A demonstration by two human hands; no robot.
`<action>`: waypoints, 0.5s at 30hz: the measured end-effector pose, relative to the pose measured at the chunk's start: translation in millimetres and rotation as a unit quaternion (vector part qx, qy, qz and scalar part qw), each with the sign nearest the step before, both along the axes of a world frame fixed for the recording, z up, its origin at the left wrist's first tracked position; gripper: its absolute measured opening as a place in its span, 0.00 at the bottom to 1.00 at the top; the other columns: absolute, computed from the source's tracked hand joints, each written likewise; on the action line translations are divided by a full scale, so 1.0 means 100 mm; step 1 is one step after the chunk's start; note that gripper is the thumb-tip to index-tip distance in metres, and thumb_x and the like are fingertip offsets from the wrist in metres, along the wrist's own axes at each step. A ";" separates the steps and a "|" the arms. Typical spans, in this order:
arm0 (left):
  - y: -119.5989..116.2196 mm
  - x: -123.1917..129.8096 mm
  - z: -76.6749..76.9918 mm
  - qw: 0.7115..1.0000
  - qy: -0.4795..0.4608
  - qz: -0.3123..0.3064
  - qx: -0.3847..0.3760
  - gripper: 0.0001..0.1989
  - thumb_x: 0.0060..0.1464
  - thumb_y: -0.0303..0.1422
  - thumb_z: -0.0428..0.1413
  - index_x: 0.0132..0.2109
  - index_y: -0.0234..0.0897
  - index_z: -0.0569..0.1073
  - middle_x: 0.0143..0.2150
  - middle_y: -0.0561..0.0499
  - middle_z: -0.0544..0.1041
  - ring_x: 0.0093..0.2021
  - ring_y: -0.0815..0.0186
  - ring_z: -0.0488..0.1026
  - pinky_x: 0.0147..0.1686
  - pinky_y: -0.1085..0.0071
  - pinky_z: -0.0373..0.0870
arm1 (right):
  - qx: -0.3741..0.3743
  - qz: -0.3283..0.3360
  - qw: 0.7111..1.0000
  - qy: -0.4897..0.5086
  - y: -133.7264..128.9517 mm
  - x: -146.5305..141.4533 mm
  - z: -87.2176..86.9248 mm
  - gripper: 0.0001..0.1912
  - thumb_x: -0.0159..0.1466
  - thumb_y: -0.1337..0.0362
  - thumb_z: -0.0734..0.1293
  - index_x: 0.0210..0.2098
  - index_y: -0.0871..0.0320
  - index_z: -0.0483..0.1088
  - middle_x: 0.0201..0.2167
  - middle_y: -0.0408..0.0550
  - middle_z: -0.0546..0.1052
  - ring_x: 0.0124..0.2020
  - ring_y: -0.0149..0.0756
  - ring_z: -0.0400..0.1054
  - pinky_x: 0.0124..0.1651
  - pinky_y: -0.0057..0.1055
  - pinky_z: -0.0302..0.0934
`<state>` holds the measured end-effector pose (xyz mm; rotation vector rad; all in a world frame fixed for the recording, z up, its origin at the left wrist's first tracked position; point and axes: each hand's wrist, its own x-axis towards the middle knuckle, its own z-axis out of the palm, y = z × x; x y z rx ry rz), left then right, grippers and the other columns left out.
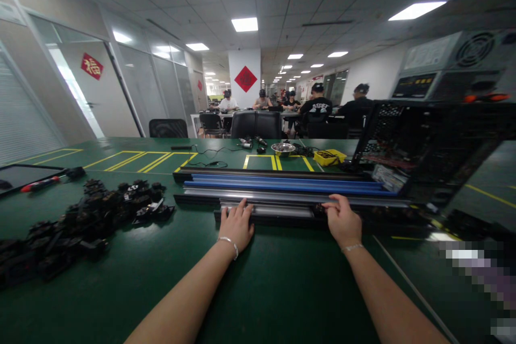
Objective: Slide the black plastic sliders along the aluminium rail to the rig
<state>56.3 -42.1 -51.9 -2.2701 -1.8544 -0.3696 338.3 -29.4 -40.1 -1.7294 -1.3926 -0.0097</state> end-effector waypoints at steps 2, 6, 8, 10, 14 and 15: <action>0.00 0.01 0.01 1.000 -0.001 0.003 -0.003 0.26 0.50 0.37 0.48 0.58 0.46 0.58 0.64 0.50 0.55 0.55 0.57 0.60 0.56 0.53 0.48 | 0.000 0.015 1.000 0.009 0.00 0.00 -0.01 0.17 0.56 0.67 0.57 0.44 0.54 0.64 0.32 0.42 0.78 0.32 0.34 0.70 0.35 0.27 0.58; 0.00 0.01 0.00 1.000 -0.001 0.002 -0.001 0.26 0.50 0.37 0.48 0.58 0.46 0.58 0.64 0.50 0.54 0.55 0.57 0.60 0.56 0.53 0.48 | -0.005 0.037 0.999 0.011 0.01 0.00 -0.02 0.13 0.55 0.66 0.57 0.38 0.53 0.67 0.32 0.42 0.78 0.34 0.35 0.71 0.38 0.29 0.59; 0.01 0.00 -0.01 1.000 0.000 0.000 0.003 0.26 0.51 0.37 0.48 0.58 0.46 0.58 0.64 0.50 0.54 0.55 0.57 0.60 0.56 0.53 0.48 | -0.009 0.051 0.999 0.014 0.01 -0.01 -0.02 0.11 0.56 0.66 0.56 0.35 0.53 0.68 0.32 0.42 0.78 0.34 0.35 0.71 0.38 0.29 0.60; 0.01 0.00 -0.01 1.000 0.000 -0.002 0.005 0.26 0.51 0.38 0.48 0.58 0.46 0.58 0.64 0.50 0.54 0.55 0.57 0.60 0.56 0.53 0.48 | -0.013 0.067 0.998 0.015 0.01 -0.02 -0.02 0.11 0.56 0.66 0.56 0.33 0.53 0.69 0.30 0.42 0.77 0.33 0.35 0.71 0.37 0.29 0.60; 0.02 -0.01 -0.03 1.000 -0.004 -0.005 0.012 0.26 0.50 0.37 0.48 0.58 0.45 0.58 0.64 0.50 0.55 0.54 0.57 0.61 0.56 0.53 0.48 | -0.016 0.086 0.996 0.007 0.00 -0.03 -0.01 0.12 0.55 0.65 0.56 0.32 0.54 0.70 0.29 0.43 0.77 0.33 0.36 0.70 0.37 0.30 0.60; 0.02 -0.01 -0.04 1.000 -0.005 -0.006 0.016 0.26 0.50 0.37 0.48 0.58 0.45 0.59 0.64 0.50 0.55 0.54 0.57 0.61 0.55 0.53 0.48 | -0.016 0.090 0.996 0.005 0.00 -0.04 0.00 0.12 0.55 0.65 0.56 0.31 0.54 0.71 0.29 0.43 0.77 0.33 0.36 0.70 0.37 0.30 0.60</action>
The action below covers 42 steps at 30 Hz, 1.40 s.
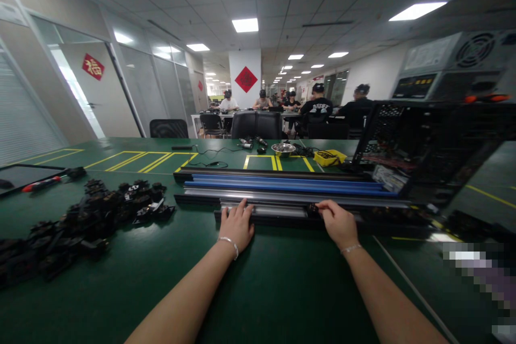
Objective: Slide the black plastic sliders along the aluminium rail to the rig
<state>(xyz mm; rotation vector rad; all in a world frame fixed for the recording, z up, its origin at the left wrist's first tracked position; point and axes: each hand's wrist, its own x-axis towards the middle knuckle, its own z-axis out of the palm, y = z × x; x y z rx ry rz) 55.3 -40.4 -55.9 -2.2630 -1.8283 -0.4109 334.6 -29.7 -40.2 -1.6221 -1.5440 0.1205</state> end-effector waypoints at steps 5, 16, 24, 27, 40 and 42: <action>0.01 -0.01 -0.01 1.000 -0.001 -0.004 0.005 0.26 0.50 0.38 0.48 0.57 0.45 0.59 0.63 0.49 0.55 0.54 0.57 0.61 0.55 0.52 0.49 | 0.009 0.021 1.000 -0.009 -0.01 -0.02 0.02 0.13 0.54 0.66 0.56 0.30 0.55 0.72 0.32 0.43 0.77 0.36 0.35 0.70 0.41 0.31 0.61; 0.00 0.00 0.00 1.000 0.011 0.002 0.002 0.26 0.50 0.38 0.48 0.57 0.45 0.58 0.63 0.51 0.55 0.54 0.58 0.61 0.55 0.53 0.49 | 0.038 0.072 0.996 -0.039 0.03 -0.05 -0.04 0.14 0.54 0.66 0.56 0.29 0.55 0.73 0.36 0.45 0.77 0.40 0.36 0.70 0.46 0.33 0.62; 0.01 -0.01 -0.01 1.000 0.008 -0.003 0.005 0.26 0.50 0.38 0.48 0.57 0.44 0.59 0.64 0.50 0.55 0.54 0.57 0.61 0.55 0.52 0.49 | 0.029 0.094 0.994 -0.042 0.02 -0.09 -0.01 0.14 0.55 0.67 0.55 0.30 0.56 0.73 0.38 0.46 0.77 0.41 0.37 0.70 0.48 0.35 0.62; 0.01 -0.01 -0.01 1.000 0.006 -0.002 0.005 0.26 0.50 0.38 0.48 0.58 0.45 0.59 0.64 0.50 0.55 0.54 0.57 0.61 0.55 0.52 0.49 | 0.028 0.100 0.994 -0.043 0.02 -0.12 0.00 0.15 0.55 0.67 0.55 0.31 0.56 0.73 0.38 0.46 0.77 0.42 0.37 0.70 0.49 0.35 0.61; 0.01 -0.01 -0.02 1.000 0.005 -0.001 0.003 0.25 0.50 0.38 0.48 0.57 0.46 0.59 0.64 0.50 0.55 0.54 0.57 0.60 0.55 0.52 0.48 | 0.024 0.129 0.990 -0.053 0.01 -0.21 0.01 0.14 0.55 0.68 0.56 0.32 0.55 0.72 0.39 0.46 0.77 0.42 0.36 0.70 0.50 0.35 0.61; 0.01 -0.01 -0.01 1.000 0.007 0.001 0.001 0.26 0.50 0.38 0.48 0.57 0.46 0.58 0.64 0.50 0.54 0.54 0.57 0.60 0.55 0.53 0.48 | 0.021 0.136 0.989 -0.056 0.01 -0.23 0.02 0.14 0.55 0.69 0.56 0.33 0.56 0.72 0.40 0.47 0.76 0.43 0.36 0.69 0.50 0.35 0.61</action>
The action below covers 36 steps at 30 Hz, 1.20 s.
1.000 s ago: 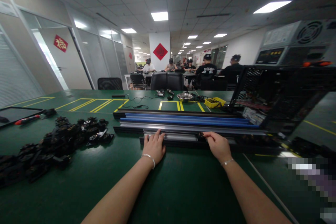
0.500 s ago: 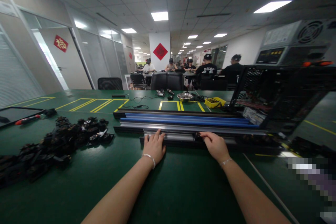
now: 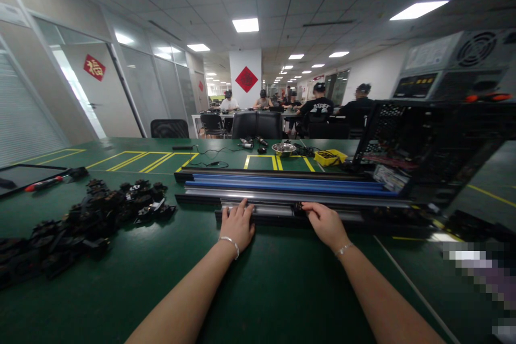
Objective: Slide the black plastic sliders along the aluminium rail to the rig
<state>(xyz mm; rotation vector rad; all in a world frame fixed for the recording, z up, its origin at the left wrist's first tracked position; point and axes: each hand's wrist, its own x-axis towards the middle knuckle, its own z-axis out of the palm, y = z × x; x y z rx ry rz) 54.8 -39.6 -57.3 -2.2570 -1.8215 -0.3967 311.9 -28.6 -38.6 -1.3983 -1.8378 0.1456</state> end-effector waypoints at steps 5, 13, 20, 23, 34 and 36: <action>0.00 0.00 -0.01 1.000 -0.003 -0.003 0.008 0.26 0.50 0.38 0.48 0.57 0.46 0.59 0.64 0.50 0.55 0.54 0.57 0.61 0.55 0.52 0.49 | -0.011 0.013 1.000 -0.001 -0.01 -0.04 0.02 0.15 0.55 0.69 0.56 0.35 0.57 0.72 0.41 0.48 0.76 0.44 0.36 0.69 0.51 0.36 0.60; 0.01 0.01 -0.02 1.000 -0.010 0.000 0.011 0.26 0.50 0.37 0.49 0.58 0.45 0.59 0.64 0.50 0.54 0.55 0.57 0.59 0.56 0.51 0.48 | -0.029 0.037 0.999 0.005 -0.03 -0.12 0.03 0.16 0.54 0.71 0.56 0.37 0.57 0.72 0.44 0.49 0.75 0.46 0.36 0.68 0.54 0.36 0.58; -0.02 0.03 0.01 1.000 -0.010 0.001 -0.001 0.26 0.50 0.37 0.48 0.58 0.45 0.57 0.64 0.49 0.54 0.58 0.57 0.56 0.57 0.51 0.46 | -0.039 0.060 0.997 -0.008 -0.05 -0.19 0.02 0.18 0.54 0.71 0.56 0.40 0.59 0.71 0.47 0.50 0.73 0.49 0.35 0.65 0.56 0.36 0.56; -0.03 0.03 0.02 1.000 -0.012 0.001 -0.003 0.26 0.50 0.36 0.48 0.58 0.46 0.57 0.64 0.49 0.53 0.60 0.57 0.54 0.58 0.50 0.45 | -0.029 0.070 0.997 -0.011 -0.06 -0.22 0.01 0.19 0.53 0.71 0.56 0.41 0.58 0.70 0.48 0.50 0.72 0.50 0.36 0.65 0.57 0.38 0.55; -0.12 0.11 0.09 0.996 -0.029 -0.088 -0.015 0.21 0.50 0.36 0.50 0.53 0.44 0.62 0.64 0.48 0.54 0.64 0.58 0.45 0.61 0.52 0.41 | -0.050 0.078 0.995 -0.022 -0.06 -0.28 0.03 0.21 0.53 0.72 0.55 0.43 0.61 0.69 0.50 0.52 0.70 0.52 0.37 0.62 0.59 0.39 0.52; -0.15 0.16 0.09 0.995 -0.024 -0.097 -0.023 0.22 0.49 0.37 0.51 0.54 0.47 0.62 0.64 0.49 0.52 0.64 0.56 0.43 0.60 0.49 0.40 | -0.052 0.081 0.995 -0.031 -0.06 -0.30 0.02 0.22 0.53 0.72 0.55 0.44 0.62 0.69 0.51 0.52 0.70 0.53 0.36 0.62 0.59 0.38 0.52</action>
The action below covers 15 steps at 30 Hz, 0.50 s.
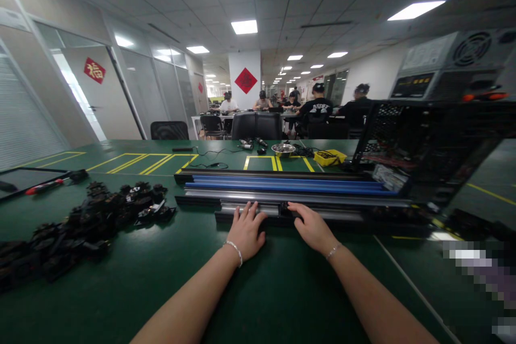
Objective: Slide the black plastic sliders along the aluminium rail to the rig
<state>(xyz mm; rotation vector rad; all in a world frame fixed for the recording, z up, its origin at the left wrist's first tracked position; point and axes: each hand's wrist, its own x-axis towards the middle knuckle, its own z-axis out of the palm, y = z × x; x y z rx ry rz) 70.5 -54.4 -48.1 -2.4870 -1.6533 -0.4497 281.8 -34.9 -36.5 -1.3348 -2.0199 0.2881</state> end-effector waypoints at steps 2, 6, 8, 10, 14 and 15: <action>-0.01 0.04 0.01 1.000 0.006 -0.002 -0.008 0.25 0.48 0.39 0.52 0.56 0.51 0.60 0.65 0.49 0.50 0.64 0.53 0.42 0.58 0.45 0.39 | 0.003 0.003 1.000 -0.006 0.00 -0.02 0.00 0.22 0.53 0.72 0.55 0.45 0.61 0.69 0.51 0.52 0.69 0.53 0.36 0.61 0.59 0.38 0.51; -0.02 0.10 0.02 0.999 0.020 -0.004 -0.033 0.31 0.45 0.44 0.54 0.58 0.58 0.57 0.66 0.50 0.45 0.64 0.46 0.38 0.55 0.38 0.37 | 0.014 0.006 1.000 -0.010 0.01 -0.03 -0.02 0.22 0.53 0.73 0.55 0.45 0.59 0.69 0.51 0.51 0.69 0.54 0.36 0.60 0.59 0.40 0.51; -0.03 0.12 0.04 0.999 0.025 -0.004 -0.041 0.32 0.44 0.46 0.54 0.58 0.60 0.56 0.67 0.50 0.43 0.64 0.44 0.37 0.54 0.36 0.36 | 0.017 0.006 1.000 -0.013 0.01 -0.03 -0.03 0.22 0.53 0.73 0.55 0.45 0.59 0.69 0.51 0.51 0.70 0.54 0.36 0.60 0.59 0.40 0.51; -0.03 0.14 0.06 0.999 0.030 -0.003 -0.045 0.33 0.44 0.47 0.54 0.58 0.62 0.55 0.67 0.51 0.43 0.64 0.43 0.37 0.53 0.34 0.36 | 0.022 0.010 1.000 -0.013 0.02 -0.03 -0.04 0.22 0.53 0.73 0.55 0.45 0.59 0.69 0.51 0.51 0.70 0.54 0.36 0.60 0.59 0.40 0.51; -0.03 0.18 0.11 0.996 0.051 0.001 -0.071 0.35 0.43 0.48 0.54 0.59 0.63 0.52 0.67 0.51 0.41 0.64 0.40 0.35 0.51 0.32 0.36 | 0.029 0.020 0.999 -0.013 0.01 -0.06 -0.05 0.22 0.53 0.72 0.55 0.46 0.59 0.68 0.51 0.51 0.69 0.55 0.35 0.59 0.59 0.40 0.51; -0.03 0.19 0.13 0.995 0.055 0.003 -0.079 0.36 0.43 0.48 0.55 0.59 0.63 0.51 0.67 0.51 0.41 0.63 0.39 0.35 0.51 0.31 0.36 | 0.029 0.024 0.999 -0.017 0.01 -0.07 -0.05 0.22 0.54 0.72 0.55 0.46 0.59 0.68 0.52 0.51 0.69 0.55 0.35 0.59 0.59 0.40 0.51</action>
